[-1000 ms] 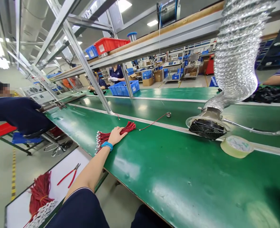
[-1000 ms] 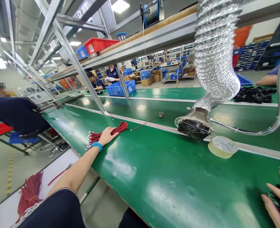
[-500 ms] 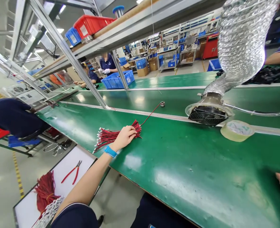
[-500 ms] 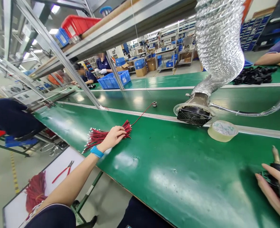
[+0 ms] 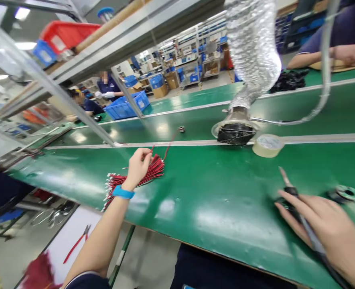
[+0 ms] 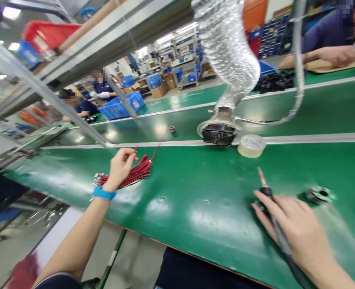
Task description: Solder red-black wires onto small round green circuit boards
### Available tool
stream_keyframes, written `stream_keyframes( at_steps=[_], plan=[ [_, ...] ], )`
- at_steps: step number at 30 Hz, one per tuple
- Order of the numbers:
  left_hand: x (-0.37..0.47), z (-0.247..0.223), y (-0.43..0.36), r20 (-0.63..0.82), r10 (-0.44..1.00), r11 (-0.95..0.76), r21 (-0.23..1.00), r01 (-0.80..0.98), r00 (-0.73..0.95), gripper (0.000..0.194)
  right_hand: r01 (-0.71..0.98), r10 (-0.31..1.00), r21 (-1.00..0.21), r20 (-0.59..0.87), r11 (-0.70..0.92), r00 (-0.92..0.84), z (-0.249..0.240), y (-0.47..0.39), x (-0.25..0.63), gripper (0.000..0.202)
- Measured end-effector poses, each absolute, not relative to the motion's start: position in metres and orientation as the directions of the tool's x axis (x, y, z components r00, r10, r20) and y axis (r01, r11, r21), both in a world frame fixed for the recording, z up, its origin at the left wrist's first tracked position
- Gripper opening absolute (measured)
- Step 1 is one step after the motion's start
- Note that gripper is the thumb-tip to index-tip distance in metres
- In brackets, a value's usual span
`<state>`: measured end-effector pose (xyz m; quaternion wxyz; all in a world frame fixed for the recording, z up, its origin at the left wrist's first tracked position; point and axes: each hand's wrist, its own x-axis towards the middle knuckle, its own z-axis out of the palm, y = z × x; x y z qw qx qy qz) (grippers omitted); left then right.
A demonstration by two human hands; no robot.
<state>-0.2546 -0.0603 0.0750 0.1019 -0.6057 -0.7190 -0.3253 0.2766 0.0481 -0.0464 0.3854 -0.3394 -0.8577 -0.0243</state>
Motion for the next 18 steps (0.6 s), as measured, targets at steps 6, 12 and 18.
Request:
stream_keyframes(
  at_steps=[6,12,18],
  plan=[
    [-0.123,0.066,-0.045,0.461,0.885,-0.248,0.352,0.902,0.064,0.011,0.576,0.702,-0.433,0.589,0.693,-0.401,-0.034,-0.008,0.227,0.046],
    [-0.008,0.019,-0.047,0.212,0.969,-0.227,0.573,0.787,0.126,0.018,0.522,0.855,-0.686,0.477,0.507,-0.203,-0.028,-0.033,0.21,0.051],
    [0.0,0.016,-0.044,0.205,0.969,-0.239,0.668,0.704,0.135,0.01,0.446,0.882,-0.765,0.443,0.464,-0.157,-0.025,-0.034,0.203,0.051]
  ],
)
